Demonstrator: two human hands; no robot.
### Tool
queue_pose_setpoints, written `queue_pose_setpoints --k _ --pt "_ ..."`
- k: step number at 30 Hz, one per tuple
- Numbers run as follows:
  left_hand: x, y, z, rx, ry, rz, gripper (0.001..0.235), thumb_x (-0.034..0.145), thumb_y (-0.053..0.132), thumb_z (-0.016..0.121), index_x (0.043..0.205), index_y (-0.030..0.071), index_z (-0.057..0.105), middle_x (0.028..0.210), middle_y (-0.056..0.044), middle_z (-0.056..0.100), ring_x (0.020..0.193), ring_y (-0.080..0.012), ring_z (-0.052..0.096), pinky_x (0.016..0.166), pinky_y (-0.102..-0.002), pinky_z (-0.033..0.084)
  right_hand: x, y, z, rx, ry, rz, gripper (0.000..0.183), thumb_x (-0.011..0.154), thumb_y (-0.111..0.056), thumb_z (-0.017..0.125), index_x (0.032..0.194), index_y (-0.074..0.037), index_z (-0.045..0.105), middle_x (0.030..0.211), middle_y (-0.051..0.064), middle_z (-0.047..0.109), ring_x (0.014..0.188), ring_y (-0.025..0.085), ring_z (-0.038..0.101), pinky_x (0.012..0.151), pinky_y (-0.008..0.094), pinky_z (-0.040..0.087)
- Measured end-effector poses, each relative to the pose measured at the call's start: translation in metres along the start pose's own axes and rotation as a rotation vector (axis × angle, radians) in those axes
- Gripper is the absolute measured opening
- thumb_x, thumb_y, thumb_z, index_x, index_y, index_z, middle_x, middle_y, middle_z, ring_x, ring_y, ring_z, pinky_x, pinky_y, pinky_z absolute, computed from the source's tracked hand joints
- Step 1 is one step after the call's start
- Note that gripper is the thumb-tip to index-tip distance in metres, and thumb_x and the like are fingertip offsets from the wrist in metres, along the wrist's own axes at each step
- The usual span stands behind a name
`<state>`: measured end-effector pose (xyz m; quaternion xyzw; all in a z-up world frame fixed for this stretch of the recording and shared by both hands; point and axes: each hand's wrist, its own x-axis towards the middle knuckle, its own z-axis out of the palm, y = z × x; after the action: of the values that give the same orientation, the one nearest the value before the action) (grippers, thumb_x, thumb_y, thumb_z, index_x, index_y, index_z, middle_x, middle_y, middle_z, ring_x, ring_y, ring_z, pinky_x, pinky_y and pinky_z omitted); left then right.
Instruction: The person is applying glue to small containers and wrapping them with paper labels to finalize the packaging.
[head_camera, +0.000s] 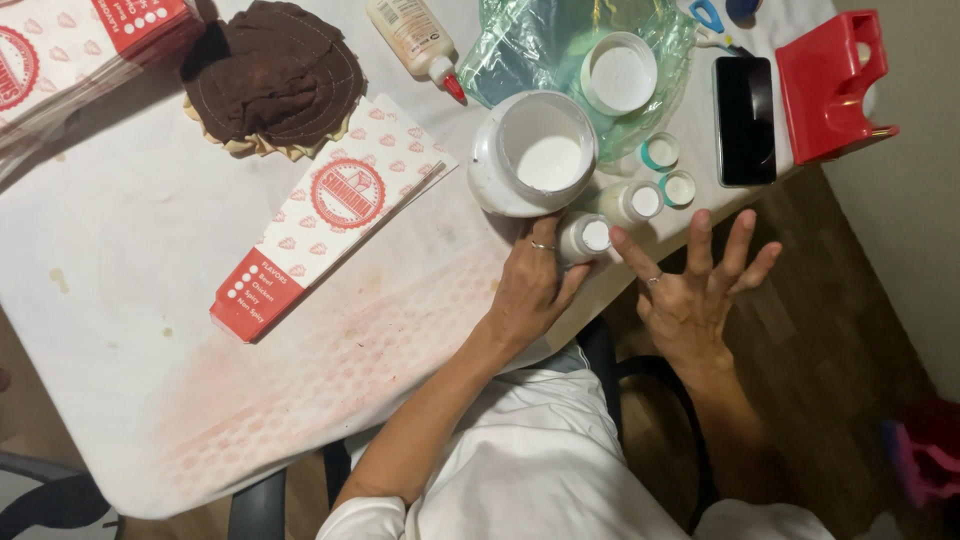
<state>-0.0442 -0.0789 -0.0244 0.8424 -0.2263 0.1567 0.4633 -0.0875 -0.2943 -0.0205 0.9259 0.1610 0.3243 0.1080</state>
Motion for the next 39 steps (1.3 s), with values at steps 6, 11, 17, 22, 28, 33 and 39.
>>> queue_pose_setpoints --k 6,11,17,22,28,33,39 --pt "-0.009 -0.027 0.016 -0.227 -0.108 0.077 0.058 0.098 0.018 0.064 0.142 -0.01 0.037 0.124 -0.031 0.059 0.096 -0.0464 0.064 0.081 -0.049 0.052 0.002 -0.009 -0.027 0.046 -0.084 0.115 0.054 0.115 -0.02 0.077 0.156 -0.051 0.06 0.17 0.017 0.007 0.158 0.048 0.004 0.127 0.07 -0.001" --pt "-0.009 -0.028 0.017 -0.222 -0.188 0.041 0.063 0.096 0.016 0.065 0.145 -0.01 0.034 0.123 -0.031 0.056 0.09 -0.0471 0.064 0.077 -0.051 0.051 0.001 -0.009 -0.022 0.093 -0.083 0.078 0.054 0.112 -0.017 0.079 0.153 -0.05 0.065 0.172 0.013 0.007 0.159 0.045 0.004 0.128 0.068 0.002" --pt "-0.012 -0.016 0.01 -0.089 -0.134 0.04 0.062 0.088 0.018 0.077 0.128 -0.016 0.043 0.094 -0.028 0.058 0.08 -0.0463 0.059 0.071 -0.05 0.046 0.013 0.019 -0.051 0.286 -0.097 0.095 0.047 0.102 -0.023 0.083 0.146 -0.034 0.068 0.171 0.02 0.018 0.159 0.044 0.018 0.128 0.064 0.016" --pt "-0.004 -0.011 -0.073 -0.085 -0.106 -0.067 0.065 0.095 0.046 0.065 0.133 -0.003 0.047 0.116 -0.022 0.06 0.106 -0.041 0.06 0.088 -0.048 0.051 0.083 0.001 -0.096 0.729 0.02 0.159 0.063 0.094 0.008 0.082 0.149 0.0 0.054 0.159 0.032 0.036 0.145 0.047 0.047 0.125 0.055 0.047" --pt "0.077 -0.15 -0.178 0.474 0.316 -0.163 0.025 0.091 0.011 0.066 0.114 0.004 0.059 0.106 -0.02 0.057 0.098 -0.04 0.052 0.077 -0.053 0.046 0.154 -0.083 -0.093 1.054 0.028 0.061 0.074 0.091 0.0 0.083 0.154 -0.002 0.043 0.148 0.029 0.049 0.125 0.039 0.065 0.114 0.044 0.057" --pt "0.105 -0.253 -0.199 0.868 -0.027 -0.207 0.03 0.085 0.013 0.08 0.109 0.004 0.063 0.107 -0.014 0.06 0.093 -0.0331 0.052 0.072 -0.05 0.045 0.194 -0.147 -0.064 1.376 -0.107 0.052 0.066 0.097 -0.001 0.075 0.154 -0.005 0.043 0.15 0.02 0.044 0.129 0.034 0.065 0.104 0.039 0.06" --pt "0.088 -0.141 -0.242 0.173 0.251 -0.024 0.005 0.106 0.005 0.055 0.104 0.001 0.052 0.1 -0.016 0.052 0.09 -0.0325 0.053 0.082 -0.043 0.042 0.201 -0.162 -0.048 1.449 -0.1 0.216 0.066 0.104 0.0 0.067 0.16 -0.015 0.035 0.146 0.014 0.047 0.122 0.025 0.066 0.103 0.033 0.06"
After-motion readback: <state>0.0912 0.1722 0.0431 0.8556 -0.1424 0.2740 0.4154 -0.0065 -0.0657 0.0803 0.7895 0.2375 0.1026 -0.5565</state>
